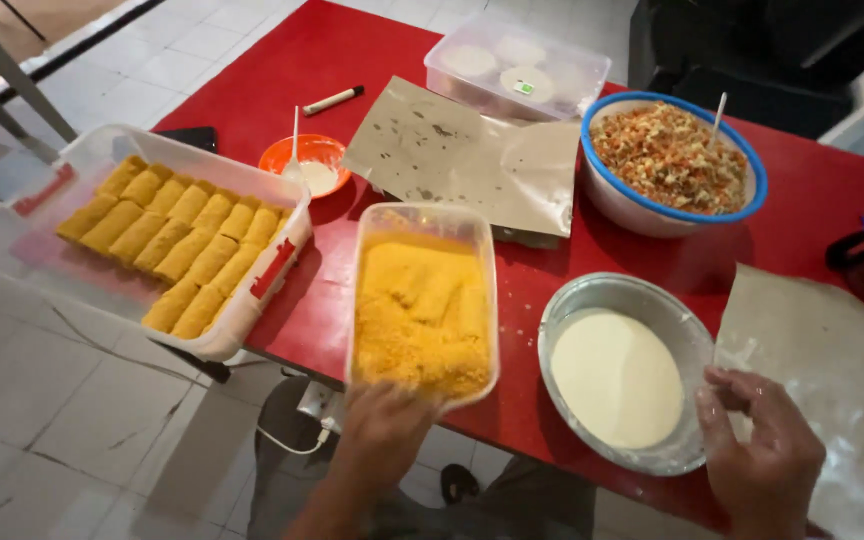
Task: Coating rolls by dipping them in a liquid wash and then in breadcrumbs or a similar powder.
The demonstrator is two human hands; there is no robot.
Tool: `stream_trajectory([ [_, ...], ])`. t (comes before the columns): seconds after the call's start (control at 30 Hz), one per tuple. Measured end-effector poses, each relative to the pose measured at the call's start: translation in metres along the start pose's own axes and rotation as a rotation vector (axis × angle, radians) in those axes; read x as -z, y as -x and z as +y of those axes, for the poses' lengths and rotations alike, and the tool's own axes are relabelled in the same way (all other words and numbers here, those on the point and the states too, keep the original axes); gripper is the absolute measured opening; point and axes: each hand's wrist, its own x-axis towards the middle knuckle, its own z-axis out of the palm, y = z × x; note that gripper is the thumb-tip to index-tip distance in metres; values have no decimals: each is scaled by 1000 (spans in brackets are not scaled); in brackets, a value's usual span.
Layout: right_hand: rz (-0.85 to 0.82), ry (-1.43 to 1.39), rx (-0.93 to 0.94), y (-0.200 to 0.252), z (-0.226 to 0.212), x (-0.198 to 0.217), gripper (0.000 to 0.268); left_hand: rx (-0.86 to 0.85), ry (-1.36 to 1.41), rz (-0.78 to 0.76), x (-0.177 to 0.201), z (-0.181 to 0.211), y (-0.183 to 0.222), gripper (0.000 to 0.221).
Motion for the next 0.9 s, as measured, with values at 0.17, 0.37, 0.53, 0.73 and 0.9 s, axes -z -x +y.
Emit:
stream_trajectory([
  [0.17, -32, -29, -37, -6, -2, 1, 20, 29, 27, -88, 19, 12, 3, 24],
  [0.37, 5, -132, -213, 1, -7, -4, 22, 74, 12, 47, 26, 19, 13, 29],
  [0.53, 9, -209, -120, -4, -6, -4, 23, 20, 111, 79, 10, 12, -7, 9],
  [0.73, -26, -190, -257, 0, -4, -4, 23, -1, 62, -223, 11, 8, -9, 10],
  [0.9, -36, -115, -139, 2, 7, -3, 9, 34, 125, -118, -1, -18, -9, 14],
])
